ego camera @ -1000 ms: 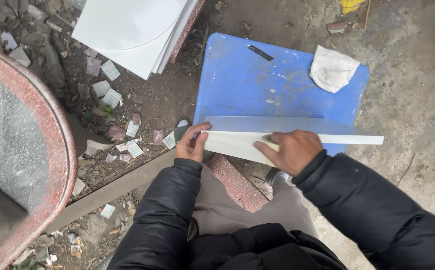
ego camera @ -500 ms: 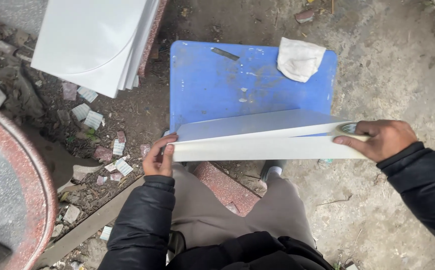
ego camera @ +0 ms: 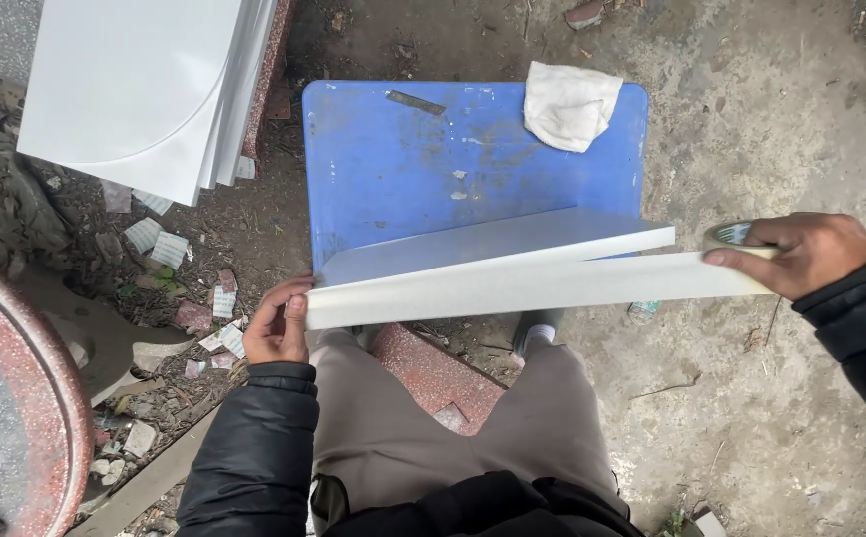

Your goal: Applying masking tape to the edges of white panels on a small work stool.

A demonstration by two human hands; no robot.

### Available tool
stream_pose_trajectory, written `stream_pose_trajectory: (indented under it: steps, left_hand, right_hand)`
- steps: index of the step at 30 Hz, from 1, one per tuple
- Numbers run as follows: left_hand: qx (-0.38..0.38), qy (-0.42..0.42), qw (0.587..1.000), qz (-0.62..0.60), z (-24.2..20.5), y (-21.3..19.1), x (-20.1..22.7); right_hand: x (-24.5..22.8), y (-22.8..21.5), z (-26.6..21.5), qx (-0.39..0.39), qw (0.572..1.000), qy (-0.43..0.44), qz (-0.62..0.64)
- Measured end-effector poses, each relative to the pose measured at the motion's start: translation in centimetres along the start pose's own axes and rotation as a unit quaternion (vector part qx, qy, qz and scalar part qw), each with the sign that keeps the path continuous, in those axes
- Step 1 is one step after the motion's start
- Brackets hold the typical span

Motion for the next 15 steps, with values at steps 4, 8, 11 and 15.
stream_pose_trajectory:
  steps: [4,8,11,15]
  left_hand:
    - [-0.004,-0.001,1.000,0.015,-0.1,0.0,0.5]
    - [0.002,-0.009,1.000,0.012,-0.7,-0.5,0.3]
    - [0.002,-0.021,1.000,0.014,-1.1,-0.4,0.3]
    - [0.000,-0.007,1.000,0.009,-1.0,-0.5,0.4]
  right_hand:
    - [0.8,2.0,1.1,0.036,0.999,-0.025,0.017]
    - [1.1,4.7,2.7,0.033,0.999,-0.018,-0.017]
    - [1.0,5.6,3.1,0.042,0.998,-0.047,-0.021]
    - [0.0,5.6,3.1,0.116,0.987,-0.111,-0.030]
Point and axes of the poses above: each hand's wrist, its own z-axis towards the middle knuckle, its own y-axis out of the palm, x = y × z, the point moved 5 cm from there along z, towards the middle knuckle, and after that the axes turned 2 degrees about y, right-handed, at the moved point
